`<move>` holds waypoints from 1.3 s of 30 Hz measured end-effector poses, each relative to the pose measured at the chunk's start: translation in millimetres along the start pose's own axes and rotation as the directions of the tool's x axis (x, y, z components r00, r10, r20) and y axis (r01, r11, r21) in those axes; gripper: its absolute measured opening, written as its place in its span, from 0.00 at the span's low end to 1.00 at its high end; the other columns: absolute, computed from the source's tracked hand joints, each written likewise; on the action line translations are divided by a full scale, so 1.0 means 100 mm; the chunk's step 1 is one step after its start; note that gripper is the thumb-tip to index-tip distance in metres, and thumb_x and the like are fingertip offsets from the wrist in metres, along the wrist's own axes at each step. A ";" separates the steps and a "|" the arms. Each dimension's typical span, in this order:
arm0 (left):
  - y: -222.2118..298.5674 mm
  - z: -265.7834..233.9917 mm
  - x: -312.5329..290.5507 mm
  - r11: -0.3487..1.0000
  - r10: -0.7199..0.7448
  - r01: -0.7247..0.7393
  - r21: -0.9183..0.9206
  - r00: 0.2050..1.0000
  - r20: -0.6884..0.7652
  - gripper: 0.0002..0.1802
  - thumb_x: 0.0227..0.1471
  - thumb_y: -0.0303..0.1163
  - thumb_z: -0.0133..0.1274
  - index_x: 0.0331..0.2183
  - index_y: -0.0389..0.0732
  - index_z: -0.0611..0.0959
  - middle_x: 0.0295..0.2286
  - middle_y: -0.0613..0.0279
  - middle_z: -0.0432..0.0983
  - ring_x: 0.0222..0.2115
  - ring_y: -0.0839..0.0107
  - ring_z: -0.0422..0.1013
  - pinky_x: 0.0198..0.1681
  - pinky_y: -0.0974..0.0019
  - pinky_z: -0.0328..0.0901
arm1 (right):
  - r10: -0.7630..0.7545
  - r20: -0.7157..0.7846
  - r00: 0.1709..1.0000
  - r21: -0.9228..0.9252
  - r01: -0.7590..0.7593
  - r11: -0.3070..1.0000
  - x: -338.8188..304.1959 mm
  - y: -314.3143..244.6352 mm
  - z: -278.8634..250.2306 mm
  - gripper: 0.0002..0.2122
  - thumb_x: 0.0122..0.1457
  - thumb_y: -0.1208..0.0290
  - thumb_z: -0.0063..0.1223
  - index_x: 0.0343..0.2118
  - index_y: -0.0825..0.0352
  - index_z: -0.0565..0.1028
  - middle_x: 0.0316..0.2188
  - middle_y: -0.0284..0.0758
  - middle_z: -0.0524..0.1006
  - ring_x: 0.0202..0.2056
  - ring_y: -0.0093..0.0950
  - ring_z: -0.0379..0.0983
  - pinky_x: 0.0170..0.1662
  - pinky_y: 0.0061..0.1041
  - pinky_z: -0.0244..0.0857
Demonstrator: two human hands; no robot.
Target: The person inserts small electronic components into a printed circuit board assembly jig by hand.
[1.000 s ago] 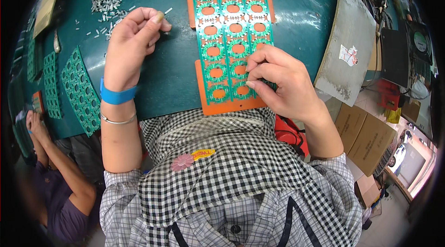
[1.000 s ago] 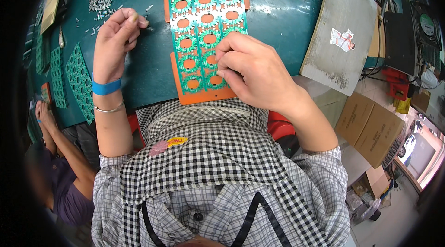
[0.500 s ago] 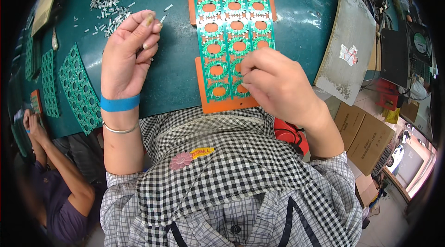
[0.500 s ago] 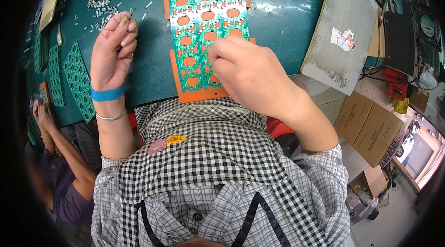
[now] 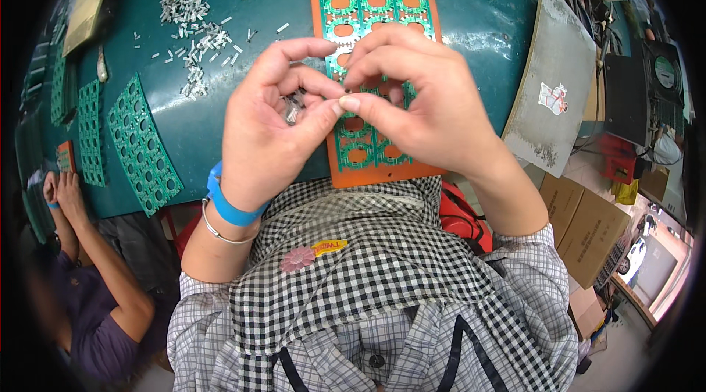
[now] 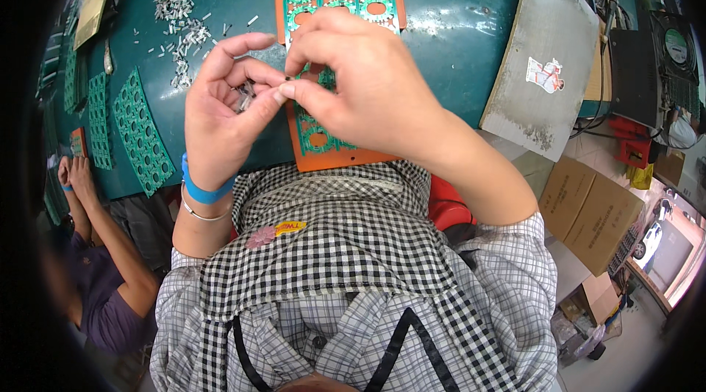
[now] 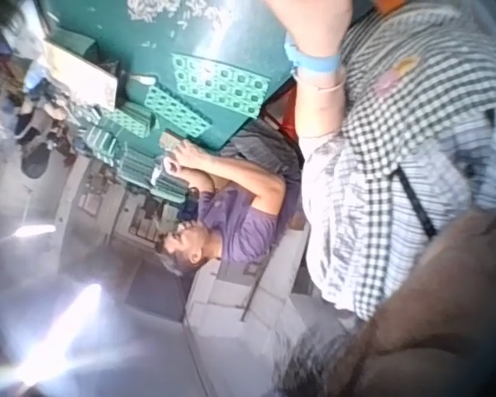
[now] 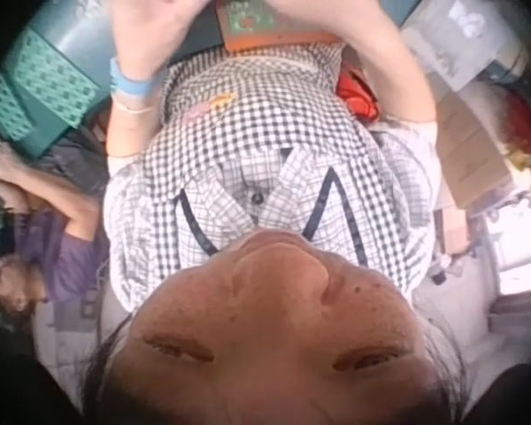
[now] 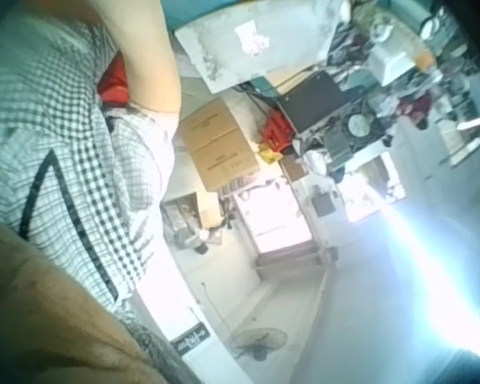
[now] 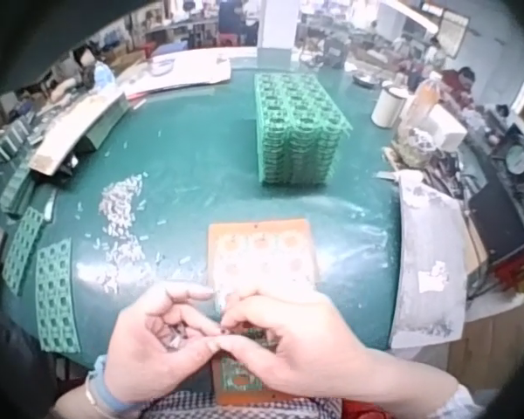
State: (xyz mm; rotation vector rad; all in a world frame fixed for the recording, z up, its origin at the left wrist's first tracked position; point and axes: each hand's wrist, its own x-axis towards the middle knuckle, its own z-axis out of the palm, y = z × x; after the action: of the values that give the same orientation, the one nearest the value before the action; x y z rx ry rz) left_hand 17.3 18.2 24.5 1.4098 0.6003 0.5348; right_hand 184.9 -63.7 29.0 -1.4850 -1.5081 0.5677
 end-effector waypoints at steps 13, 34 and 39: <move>-0.29 -0.64 0.23 0.339 -0.411 0.028 -0.940 0.903 -0.121 0.18 0.57 0.16 0.39 0.50 0.28 0.62 0.53 0.41 0.60 0.49 0.58 0.66 0.44 0.69 0.71 | 0.103 -0.028 0.994 -0.374 -0.106 0.921 0.38 0.81 -0.76 0.03 0.56 0.75 0.54 0.31 0.68 0.73 0.37 0.30 0.74 0.34 0.19 0.70 0.36 0.17 0.65; -0.37 -0.59 0.23 0.354 -0.295 0.201 -0.913 0.951 0.095 0.11 0.61 0.28 0.44 0.44 0.35 0.73 0.39 0.57 0.72 0.23 0.82 0.59 0.19 0.82 0.55 | -0.104 0.036 0.994 -0.524 0.108 0.845 0.52 0.86 -0.63 0.03 0.53 0.78 0.55 0.30 0.70 0.74 0.33 0.33 0.74 0.32 0.31 0.74 0.35 0.25 0.69; -0.28 -0.45 0.23 0.487 -0.372 0.148 -0.861 0.927 -0.052 0.10 0.59 0.28 0.47 0.42 0.33 0.74 0.38 0.58 0.70 0.26 0.81 0.59 0.19 0.83 0.55 | -0.173 0.093 0.980 -0.598 0.194 0.778 0.53 0.83 -0.59 0.04 0.50 0.78 0.57 0.28 0.70 0.75 0.31 0.34 0.74 0.32 0.35 0.74 0.34 0.28 0.69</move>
State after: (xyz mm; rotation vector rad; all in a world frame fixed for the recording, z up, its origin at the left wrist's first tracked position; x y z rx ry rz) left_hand 3.6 64.0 -8.1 0.2838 0.6000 0.6261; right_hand 285.5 -14.9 2.7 -1.7696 -1.9493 -0.0341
